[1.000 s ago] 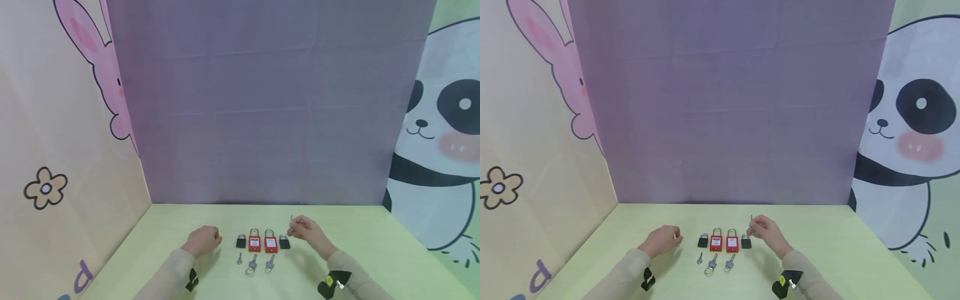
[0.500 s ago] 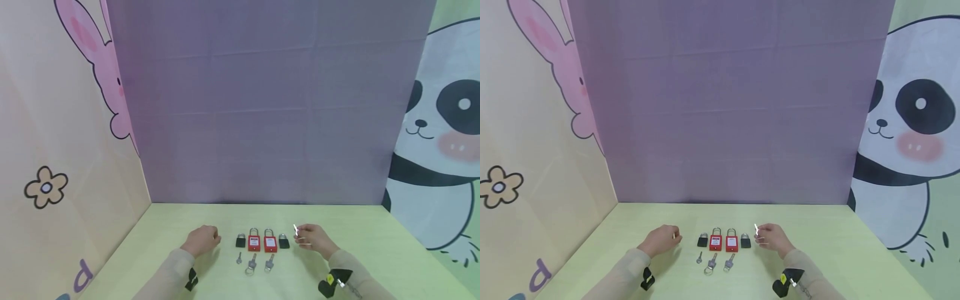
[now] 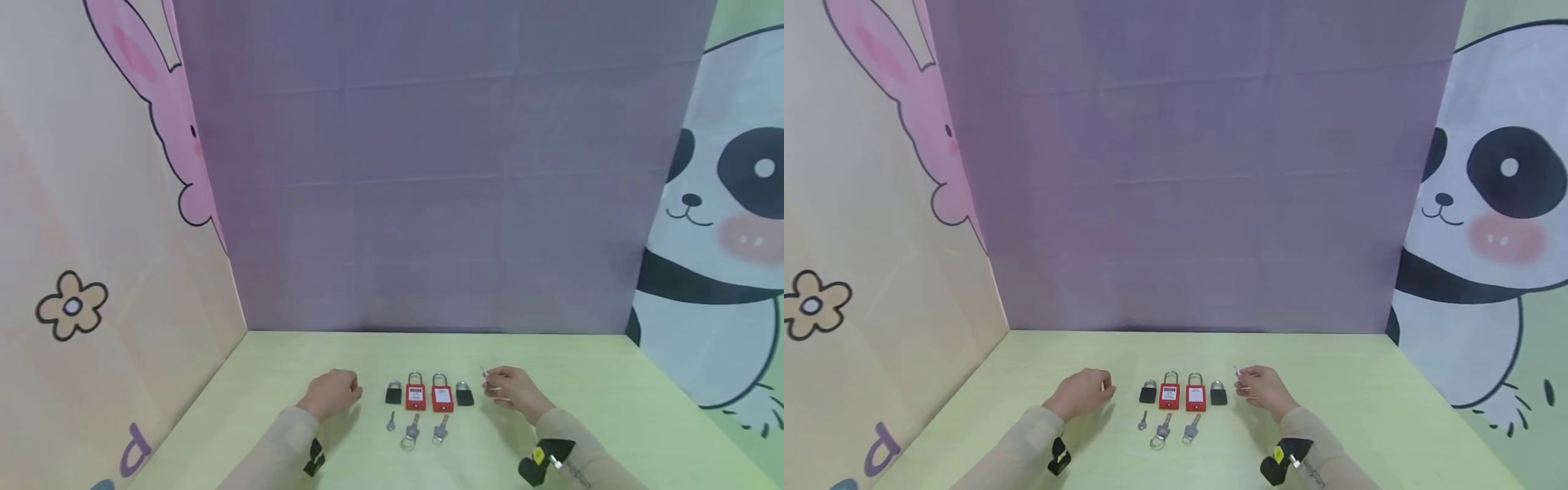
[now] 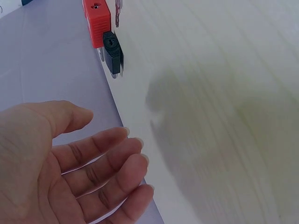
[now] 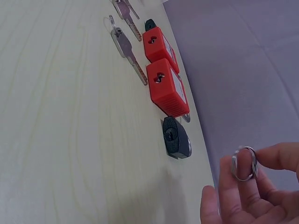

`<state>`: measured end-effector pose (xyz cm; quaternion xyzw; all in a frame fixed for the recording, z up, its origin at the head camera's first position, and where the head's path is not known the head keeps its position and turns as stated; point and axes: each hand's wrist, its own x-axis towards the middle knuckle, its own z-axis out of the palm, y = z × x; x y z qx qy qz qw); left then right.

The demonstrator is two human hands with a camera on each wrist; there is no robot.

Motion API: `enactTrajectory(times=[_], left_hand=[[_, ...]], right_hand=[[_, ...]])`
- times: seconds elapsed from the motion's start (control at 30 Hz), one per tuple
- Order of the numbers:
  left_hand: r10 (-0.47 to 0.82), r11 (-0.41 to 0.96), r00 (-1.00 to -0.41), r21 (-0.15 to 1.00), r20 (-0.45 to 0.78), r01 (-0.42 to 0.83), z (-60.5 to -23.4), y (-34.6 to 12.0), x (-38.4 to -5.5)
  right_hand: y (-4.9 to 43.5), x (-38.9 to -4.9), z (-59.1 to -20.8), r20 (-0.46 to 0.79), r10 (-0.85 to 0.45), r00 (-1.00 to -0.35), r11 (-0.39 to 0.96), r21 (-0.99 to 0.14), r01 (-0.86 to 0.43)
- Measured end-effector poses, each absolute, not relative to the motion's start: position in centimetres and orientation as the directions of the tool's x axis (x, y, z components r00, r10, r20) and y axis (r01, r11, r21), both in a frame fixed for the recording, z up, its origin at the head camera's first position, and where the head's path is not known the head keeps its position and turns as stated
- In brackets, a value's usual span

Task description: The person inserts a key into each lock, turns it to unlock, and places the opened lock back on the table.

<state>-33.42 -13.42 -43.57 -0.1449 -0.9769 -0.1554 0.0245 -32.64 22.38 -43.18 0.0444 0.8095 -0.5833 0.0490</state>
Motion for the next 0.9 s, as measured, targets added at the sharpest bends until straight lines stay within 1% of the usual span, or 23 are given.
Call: enactTrajectory(times=[0.23, 0.33, 0.67, 0.9], left_hand=[[0.274, 0.912, -0.957, 0.290, 0.097, 0.290, -43.52, -13.32, -33.49], [0.278, 0.911, -0.955, 0.286, 0.104, 0.297, -43.57, -13.35, -33.56], [0.277, 0.914, -0.954, 0.275, 0.111, 0.298, -43.51, -13.52, -33.75], [0.282, 0.912, -0.952, 0.273, 0.120, 0.305, -43.38, -13.53, -33.60]], right_hand=[[22.32, -32.95, -43.57, -0.136, 0.008, -0.991, 0.238, -0.962, 0.133], [22.30, -32.96, -43.63, -0.129, -0.005, -0.992, 0.228, -0.966, 0.124], [22.24, -32.74, -43.20, -0.129, -0.006, -0.992, 0.294, -0.948, 0.122], [22.19, -32.70, -43.09, -0.081, 0.015, -0.997, 0.337, -0.938, 0.081]])
